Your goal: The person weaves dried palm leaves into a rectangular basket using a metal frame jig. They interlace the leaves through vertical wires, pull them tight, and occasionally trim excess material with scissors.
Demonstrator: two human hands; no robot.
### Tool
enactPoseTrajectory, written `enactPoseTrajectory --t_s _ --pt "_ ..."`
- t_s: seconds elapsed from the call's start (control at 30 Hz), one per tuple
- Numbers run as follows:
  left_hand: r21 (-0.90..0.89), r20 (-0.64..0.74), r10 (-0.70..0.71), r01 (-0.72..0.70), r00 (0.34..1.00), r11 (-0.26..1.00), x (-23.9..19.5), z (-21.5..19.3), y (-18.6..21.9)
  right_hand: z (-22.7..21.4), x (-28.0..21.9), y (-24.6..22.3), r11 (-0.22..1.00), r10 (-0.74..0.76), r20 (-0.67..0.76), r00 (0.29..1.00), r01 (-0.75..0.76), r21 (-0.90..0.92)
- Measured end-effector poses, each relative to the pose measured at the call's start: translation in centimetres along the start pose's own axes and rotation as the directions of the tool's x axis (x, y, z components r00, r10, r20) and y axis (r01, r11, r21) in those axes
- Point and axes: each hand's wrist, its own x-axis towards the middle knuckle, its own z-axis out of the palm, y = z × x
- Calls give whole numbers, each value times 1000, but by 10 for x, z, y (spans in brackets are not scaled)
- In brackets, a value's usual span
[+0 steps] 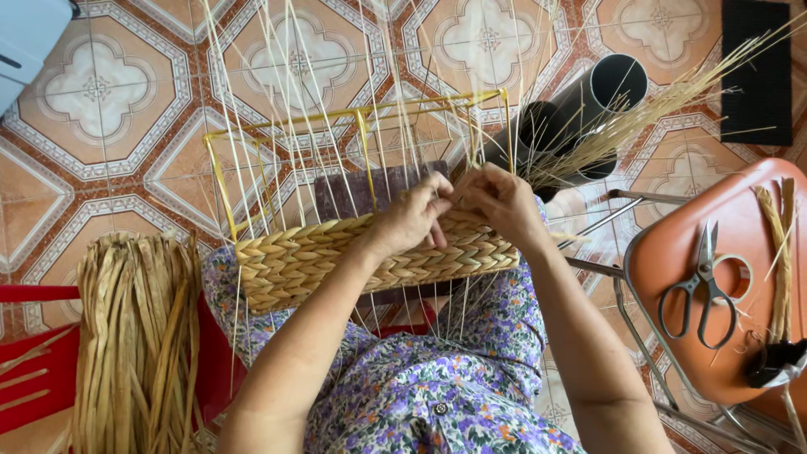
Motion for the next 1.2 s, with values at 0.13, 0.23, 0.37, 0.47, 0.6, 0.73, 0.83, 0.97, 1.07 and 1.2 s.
enactPoseTrajectory --t_s 0.13,0.23,0.37,0.47,0.6,0.73,0.83,0.97,1.07,1.2 --pt "73 -57 -162 166 985 983 12 0 12 0 -16 -1 986 -92 -73 993 81 -143" --pt "469 -162 -16 91 987 879 25 20 15 -3 -24 -16 780 -391 -4 920 329 -532" --pt "523 -150 185 -80 971 849 24 25 4 -30 -27 -33 464 -384 -17 923 177 -868" --pt "396 -91 116 -71 989 915 23 16 -5 -47 -26 -30 492 -278 16 961 157 -856" --pt "229 -112 10 16 994 973 31 15 -6 -52 -27 -16 567 -251 54 966 192 -801" --pt "208 -219 124 -78 968 975 20 23 -5 -48 -34 6 607 -120 -119 986 -22 -794" --pt "227 -365 337 -269 868 936 -9 14 -3 -57 -35 19 723 -232 -158 960 61 -689" --pt "162 -561 389 -364 731 917 -103 -28 -27 -82 -63 36 896 -137 -287 948 -5 -444" --pt "38 -811 257 -392 525 919 -204 -82 -64 -94 -86 40 867 -232 -322 918 45 -497" --pt "-20 -992 -3 -135 123 991 -326 -169 -127 -86 -116 32 903 -195 -460 866 -23 -428"
